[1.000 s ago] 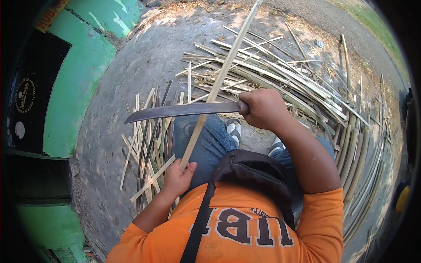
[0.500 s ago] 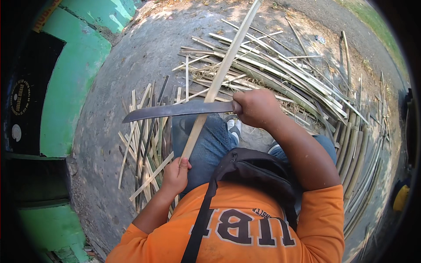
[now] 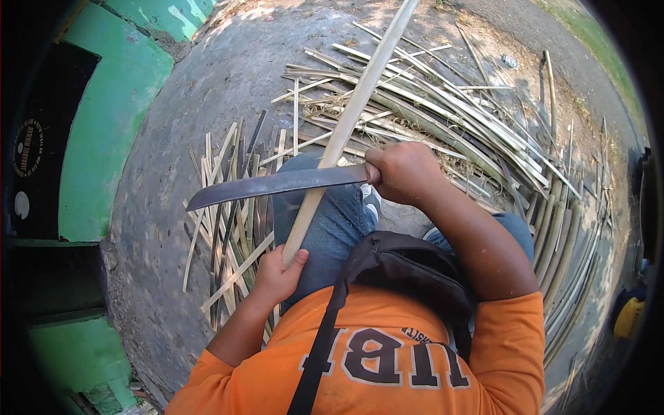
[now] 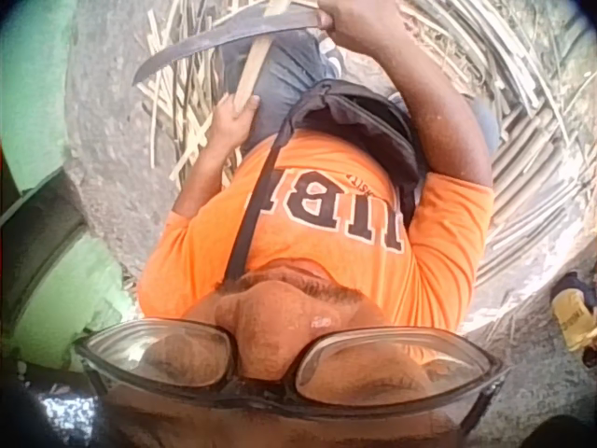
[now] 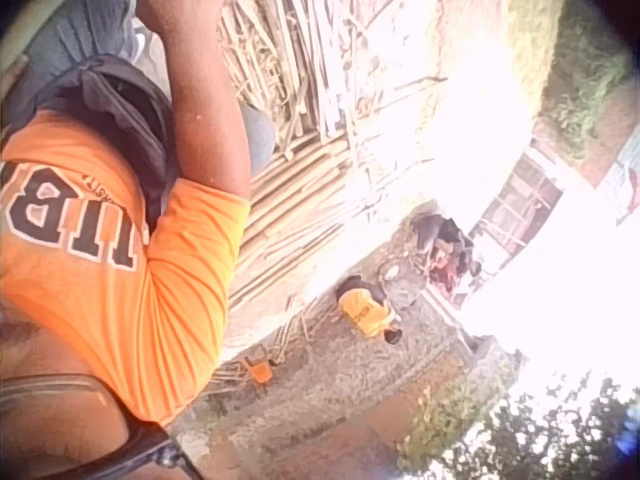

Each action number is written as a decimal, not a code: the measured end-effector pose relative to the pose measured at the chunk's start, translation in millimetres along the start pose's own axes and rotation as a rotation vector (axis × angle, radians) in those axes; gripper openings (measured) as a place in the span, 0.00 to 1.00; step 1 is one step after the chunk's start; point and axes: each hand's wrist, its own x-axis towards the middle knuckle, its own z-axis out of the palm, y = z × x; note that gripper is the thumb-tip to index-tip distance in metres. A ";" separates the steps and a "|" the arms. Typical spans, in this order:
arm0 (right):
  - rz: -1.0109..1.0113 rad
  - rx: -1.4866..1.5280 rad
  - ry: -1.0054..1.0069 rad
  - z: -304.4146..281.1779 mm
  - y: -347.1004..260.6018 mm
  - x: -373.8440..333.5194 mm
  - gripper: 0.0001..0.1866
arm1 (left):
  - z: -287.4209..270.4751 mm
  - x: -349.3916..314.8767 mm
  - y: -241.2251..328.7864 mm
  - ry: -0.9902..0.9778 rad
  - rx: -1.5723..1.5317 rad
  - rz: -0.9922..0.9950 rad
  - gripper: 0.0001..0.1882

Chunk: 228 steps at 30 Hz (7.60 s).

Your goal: The person scrapes a long strip of bamboo with a machete, repeatedly running the blade along the surface to smooth it.

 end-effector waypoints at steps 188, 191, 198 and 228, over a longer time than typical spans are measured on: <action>-0.004 -0.106 0.054 -53.9 33.0 -10.0 0.06 | -3.2 -69.2 -75.7 -0.101 -0.303 -0.262 0.26; -0.040 -0.029 0.003 -48.3 29.2 -12.2 0.07 | -8.1 -67.4 -68.9 -0.153 -0.394 -0.402 0.27; 0.195 -0.047 -0.086 -45.9 51.7 -7.5 0.05 | -5.6 -66.2 -80.0 -0.171 -0.247 -0.324 0.30; 0.231 0.014 -0.013 -23.8 46.2 1.8 0.03 | 5.2 -57.7 -48.4 0.057 0.181 0.078 0.30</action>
